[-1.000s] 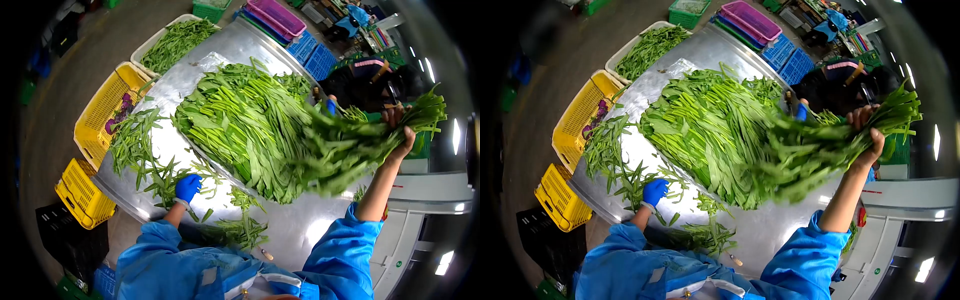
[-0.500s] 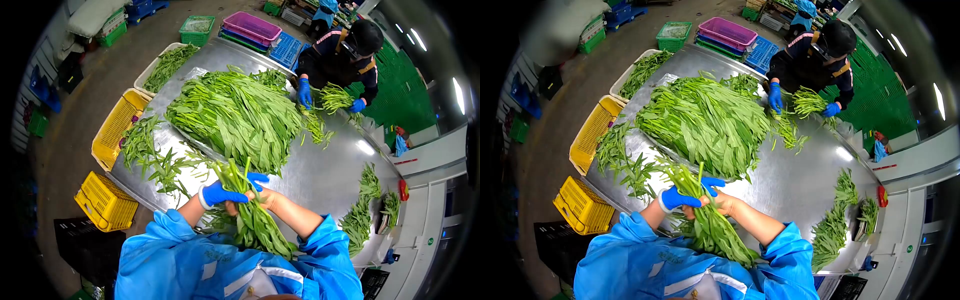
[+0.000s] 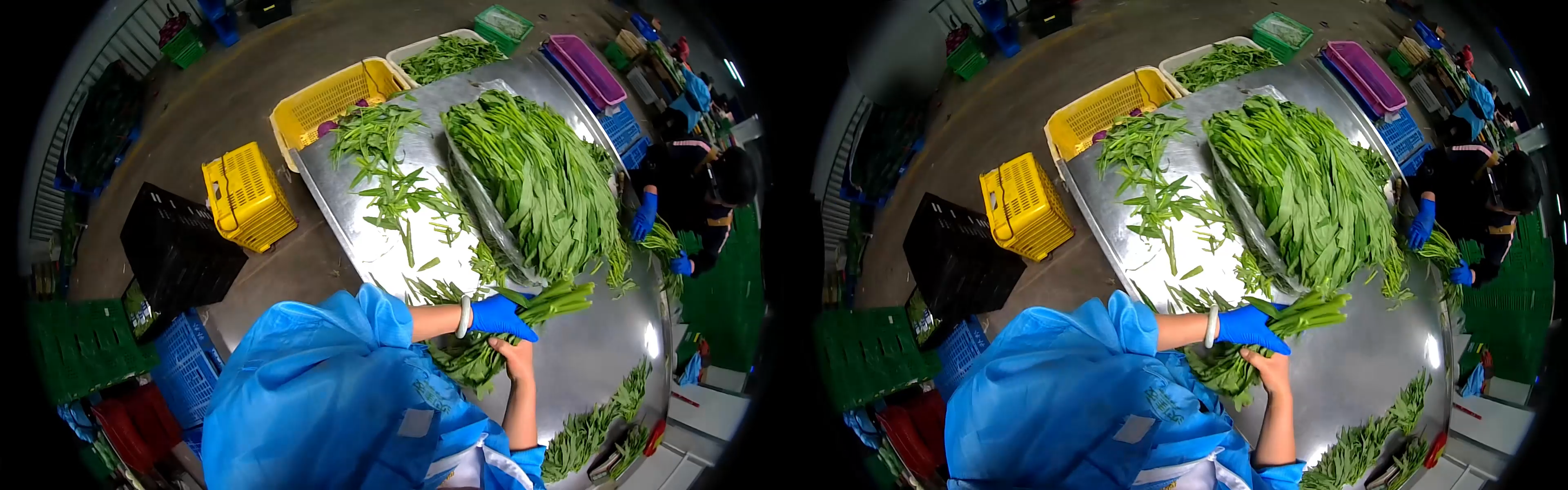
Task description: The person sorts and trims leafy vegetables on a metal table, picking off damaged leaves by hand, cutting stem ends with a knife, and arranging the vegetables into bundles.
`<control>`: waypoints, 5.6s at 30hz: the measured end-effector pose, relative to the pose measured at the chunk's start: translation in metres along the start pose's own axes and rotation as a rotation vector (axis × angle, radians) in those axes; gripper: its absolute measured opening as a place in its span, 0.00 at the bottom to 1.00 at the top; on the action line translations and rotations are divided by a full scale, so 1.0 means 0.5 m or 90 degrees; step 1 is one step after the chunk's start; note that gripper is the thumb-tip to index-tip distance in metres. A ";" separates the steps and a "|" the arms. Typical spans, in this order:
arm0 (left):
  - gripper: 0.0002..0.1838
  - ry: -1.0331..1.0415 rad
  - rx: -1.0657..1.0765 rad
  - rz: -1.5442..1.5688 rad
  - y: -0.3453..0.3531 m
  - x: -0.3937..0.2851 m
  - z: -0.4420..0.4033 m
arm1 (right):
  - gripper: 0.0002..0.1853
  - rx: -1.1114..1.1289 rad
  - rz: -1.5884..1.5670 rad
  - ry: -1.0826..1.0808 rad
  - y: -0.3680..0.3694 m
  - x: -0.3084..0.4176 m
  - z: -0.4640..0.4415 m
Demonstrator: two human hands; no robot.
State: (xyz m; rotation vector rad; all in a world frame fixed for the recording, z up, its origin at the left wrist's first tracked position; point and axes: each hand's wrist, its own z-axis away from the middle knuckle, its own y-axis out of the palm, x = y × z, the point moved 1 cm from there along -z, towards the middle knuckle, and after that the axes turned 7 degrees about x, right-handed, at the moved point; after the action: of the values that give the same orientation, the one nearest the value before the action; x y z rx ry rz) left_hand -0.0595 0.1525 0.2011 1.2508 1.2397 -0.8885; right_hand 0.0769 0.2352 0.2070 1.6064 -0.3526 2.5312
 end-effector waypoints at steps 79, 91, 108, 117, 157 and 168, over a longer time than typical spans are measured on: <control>0.18 -0.303 -0.222 0.258 -0.141 0.223 0.081 | 0.41 -0.116 0.195 0.297 -0.038 -0.220 0.185; 0.52 -0.438 -0.042 0.200 -0.114 0.228 0.089 | 0.33 -0.046 -0.069 0.188 -0.053 -0.147 0.189; 0.20 0.276 0.114 -0.623 0.036 0.031 0.055 | 0.38 -0.058 -0.150 0.186 -0.046 0.019 0.279; 0.19 -0.166 -0.283 0.072 -0.127 0.113 0.082 | 0.41 -0.030 -0.049 0.200 -0.050 -0.022 0.346; 0.16 -0.230 0.233 -0.102 -0.061 0.078 0.068 | 0.35 -0.020 0.374 0.226 0.005 0.064 0.323; 0.26 -0.200 -0.118 0.125 -0.037 0.105 0.092 | 0.32 -0.165 0.246 0.204 -0.002 0.029 0.319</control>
State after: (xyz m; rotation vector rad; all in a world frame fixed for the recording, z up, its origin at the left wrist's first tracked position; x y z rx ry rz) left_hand -0.0603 0.1119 0.1415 1.0199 0.9106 -0.7732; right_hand 0.2104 0.1944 0.2855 1.1028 -0.9850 2.8047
